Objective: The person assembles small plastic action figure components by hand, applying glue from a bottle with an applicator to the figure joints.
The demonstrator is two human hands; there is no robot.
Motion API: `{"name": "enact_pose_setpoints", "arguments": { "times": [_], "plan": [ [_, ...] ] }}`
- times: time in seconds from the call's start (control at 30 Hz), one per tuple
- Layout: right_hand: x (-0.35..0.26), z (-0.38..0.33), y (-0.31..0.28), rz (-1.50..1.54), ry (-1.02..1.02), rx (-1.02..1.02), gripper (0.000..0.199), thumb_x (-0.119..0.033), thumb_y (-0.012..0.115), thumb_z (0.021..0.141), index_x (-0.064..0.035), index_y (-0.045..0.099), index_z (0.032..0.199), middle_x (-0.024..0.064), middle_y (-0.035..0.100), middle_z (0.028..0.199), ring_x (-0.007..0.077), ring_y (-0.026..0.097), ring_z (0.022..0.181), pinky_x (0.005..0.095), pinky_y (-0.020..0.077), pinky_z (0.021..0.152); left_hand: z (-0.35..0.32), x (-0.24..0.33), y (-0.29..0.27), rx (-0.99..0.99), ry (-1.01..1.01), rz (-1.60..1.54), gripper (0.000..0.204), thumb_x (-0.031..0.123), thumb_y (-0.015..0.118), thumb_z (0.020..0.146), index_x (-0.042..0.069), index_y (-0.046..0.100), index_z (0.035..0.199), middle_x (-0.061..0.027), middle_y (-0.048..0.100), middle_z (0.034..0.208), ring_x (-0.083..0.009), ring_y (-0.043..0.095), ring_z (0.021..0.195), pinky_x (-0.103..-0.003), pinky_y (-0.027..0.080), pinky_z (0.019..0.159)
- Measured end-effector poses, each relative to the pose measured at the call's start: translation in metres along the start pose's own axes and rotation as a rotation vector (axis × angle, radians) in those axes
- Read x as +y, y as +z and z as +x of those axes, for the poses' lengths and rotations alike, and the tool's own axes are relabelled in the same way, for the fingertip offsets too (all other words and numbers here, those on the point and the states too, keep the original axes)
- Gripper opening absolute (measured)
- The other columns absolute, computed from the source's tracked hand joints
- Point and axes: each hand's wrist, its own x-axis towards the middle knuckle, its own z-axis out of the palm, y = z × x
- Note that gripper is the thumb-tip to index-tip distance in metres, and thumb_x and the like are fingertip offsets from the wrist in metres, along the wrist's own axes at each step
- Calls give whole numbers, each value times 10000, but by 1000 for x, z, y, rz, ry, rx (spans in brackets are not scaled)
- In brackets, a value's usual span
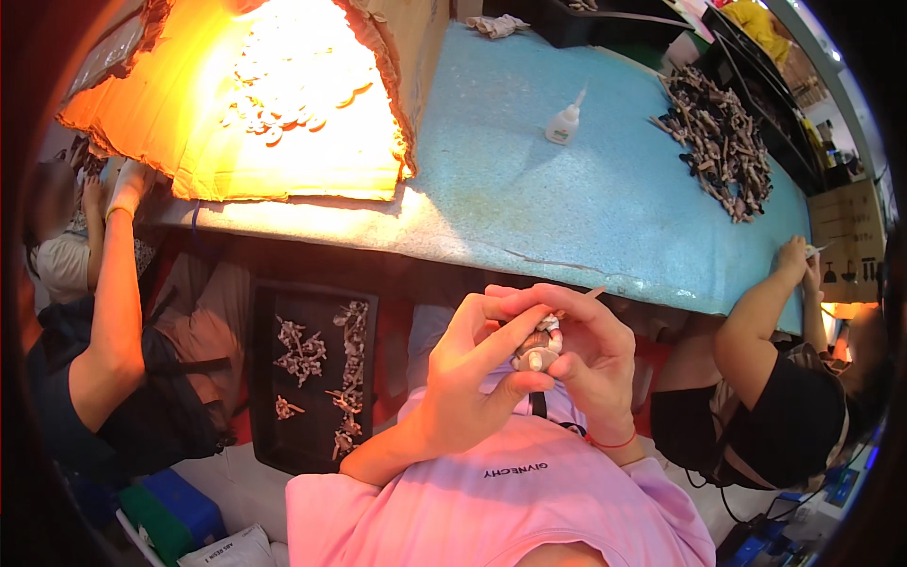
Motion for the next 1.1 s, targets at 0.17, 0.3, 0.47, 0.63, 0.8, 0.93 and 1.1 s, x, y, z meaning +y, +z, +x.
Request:
{"name": "enact_pose_setpoints", "arguments": {
  "times": [0.17, 0.3, 0.47, 0.63, 0.8, 0.93, 1.1],
  "plan": [
    [11, -2, 1, 39, -126, -10, 595, -273, 607, 815, 65, 389, 1253, 207, 521, 1129, 320, 487, 1104, 402, 438, 904, -1, 11, -2, -31, 0, 113, 471, 283, 651, 761, -25, 559, 1105, -138, 485, 988, -235, 538, 821, -314, 467, 679],
    [18, -2, -5, 27, -233, -72, 611, -281, 605, 814, 57, 372, 1267, 227, 527, 1104, 361, 482, 1102, 424, 440, 888, -6, 14, 0, -40, 24, 195, 451, 228, 659, 743, -24, 561, 1105, -131, 492, 984, -270, 514, 865, -334, 457, 707],
    [22, 0, -10, 16, -324, -163, 660, -323, 626, 805, -209, 284, 1358, 195, 547, 1020, 408, 507, 1041, 501, 425, 873, -1, 21, 4, -48, 113, 296, 465, 197, 666, 706, -27, 567, 1101, -125, 494, 983, -278, 507, 892, -357, 447, 731],
    [22, -2, -14, 72, -339, -186, 693, -327, 617, 812, -248, 228, 1380, 197, 531, 1048, 397, 486, 1069, 516, 406, 898, 2, 27, 7, -78, 129, 365, 479, 187, 674, 672, -38, 577, 1083, -125, 493, 971, -298, 509, 915, -373, 439, 757],
    [27, 2, -21, 76, -407, -224, 698, -315, 613, 815, -247, 215, 1384, 204, 521, 1070, 396, 485, 1075, 527, 401, 908, 4, 23, 11, -59, 179, 394, 467, 169, 685, 655, -40, 589, 1061, -131, 490, 937, -309, 511, 875, -373, 457, 726],
    [32, 1, -20, 175, -477, -170, 664, -284, 574, 849, -120, 216, 1384, 264, 516, 1112, 401, 476, 1098, 471, 399, 906, 7, 17, 14, -64, 210, 423, 471, 166, 689, 655, -42, 586, 1066, -135, 488, 931, -299, 510, 844, -366, 466, 702],
    [27, -2, -24, 158, -393, -98, 657, -285, 585, 843, -152, 232, 1381, 249, 523, 1115, 398, 489, 1090, 467, 424, 891, 12, 16, 20, -64, 163, 393, 462, 174, 688, 672, -17, 585, 1080, -127, 489, 921, -284, 505, 810, -347, 469, 671]
  ]
}}
